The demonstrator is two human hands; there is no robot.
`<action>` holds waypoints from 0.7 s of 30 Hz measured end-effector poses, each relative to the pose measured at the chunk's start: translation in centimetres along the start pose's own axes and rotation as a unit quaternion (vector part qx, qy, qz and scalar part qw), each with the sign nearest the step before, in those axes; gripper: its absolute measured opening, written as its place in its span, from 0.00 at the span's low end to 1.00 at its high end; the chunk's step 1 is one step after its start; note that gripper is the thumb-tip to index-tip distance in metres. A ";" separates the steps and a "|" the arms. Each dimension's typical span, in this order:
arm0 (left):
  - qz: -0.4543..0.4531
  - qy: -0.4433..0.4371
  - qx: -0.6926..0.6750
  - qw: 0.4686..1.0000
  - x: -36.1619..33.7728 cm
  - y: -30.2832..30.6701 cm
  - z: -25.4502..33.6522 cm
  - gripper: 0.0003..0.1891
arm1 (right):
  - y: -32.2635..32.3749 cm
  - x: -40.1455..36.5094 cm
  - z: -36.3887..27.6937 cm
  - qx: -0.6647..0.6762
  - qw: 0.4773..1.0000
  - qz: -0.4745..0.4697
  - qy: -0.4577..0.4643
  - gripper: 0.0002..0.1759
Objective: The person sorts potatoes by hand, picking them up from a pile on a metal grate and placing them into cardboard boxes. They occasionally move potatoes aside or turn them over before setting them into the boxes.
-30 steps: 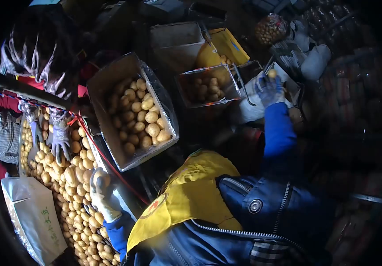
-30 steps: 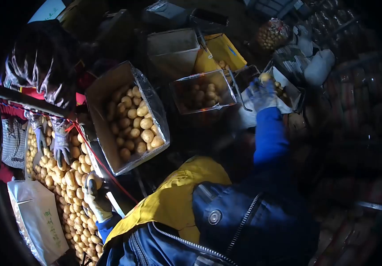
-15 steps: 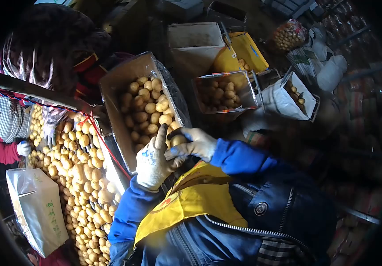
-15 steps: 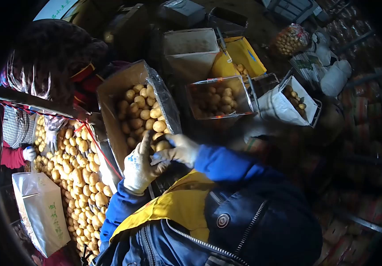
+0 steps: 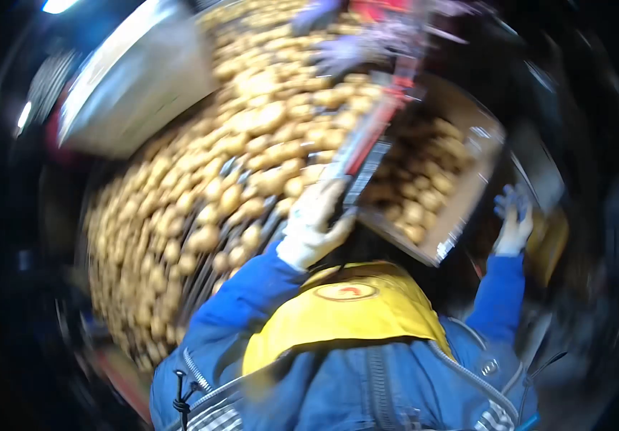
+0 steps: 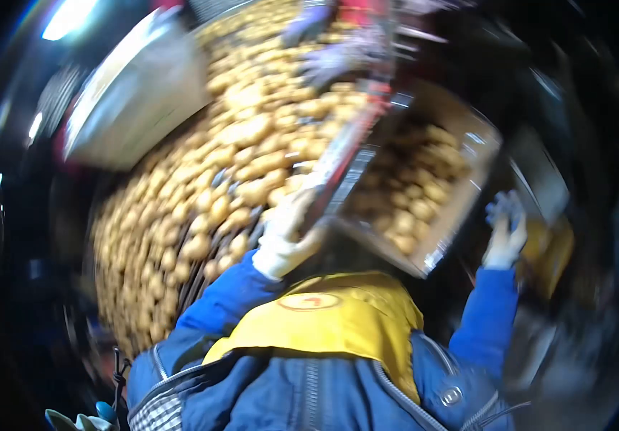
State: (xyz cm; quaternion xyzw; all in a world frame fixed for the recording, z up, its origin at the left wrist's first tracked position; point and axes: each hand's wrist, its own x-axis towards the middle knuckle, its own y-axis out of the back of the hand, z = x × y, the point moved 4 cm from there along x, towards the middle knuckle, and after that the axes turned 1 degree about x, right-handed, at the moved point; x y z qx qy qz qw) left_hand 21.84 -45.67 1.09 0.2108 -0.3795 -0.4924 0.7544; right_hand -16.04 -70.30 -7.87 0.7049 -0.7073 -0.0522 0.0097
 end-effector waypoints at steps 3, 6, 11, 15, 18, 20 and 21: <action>0.098 0.122 0.083 0.984 -5.5 4.0 -3.4 0.27 | -18.7 -6.2 -2.5 -0.061 0.934 -0.286 0.205 0.26; 0.234 0.256 0.217 0.913 -13.5 11.0 -4.9 0.28 | -30.4 -15.7 -7.9 -0.095 0.745 -0.449 0.483 0.29; 0.470 0.447 0.364 0.669 -35.8 24.3 -4.6 0.22 | -37.3 -24.5 -6.3 -0.111 0.625 -0.575 0.517 0.29; 0.671 0.536 0.139 0.493 -52.3 32.1 -2.5 0.34 | -38.0 -25.8 -4.5 -0.231 0.585 -0.562 0.537 0.30; 0.731 0.516 0.031 0.445 -65.5 34.3 -9.0 0.40 | -38.1 -25.8 -3.8 -0.253 0.575 -0.559 0.542 0.30; 0.563 0.655 0.153 0.480 -65.5 34.5 -11.3 0.38 | -38.1 -25.9 -3.7 -0.282 0.553 -0.564 0.545 0.32; 0.565 0.658 0.149 0.476 -66.1 34.3 -11.9 0.38 | -39.0 -26.2 -3.7 -0.284 0.547 -0.566 0.546 0.32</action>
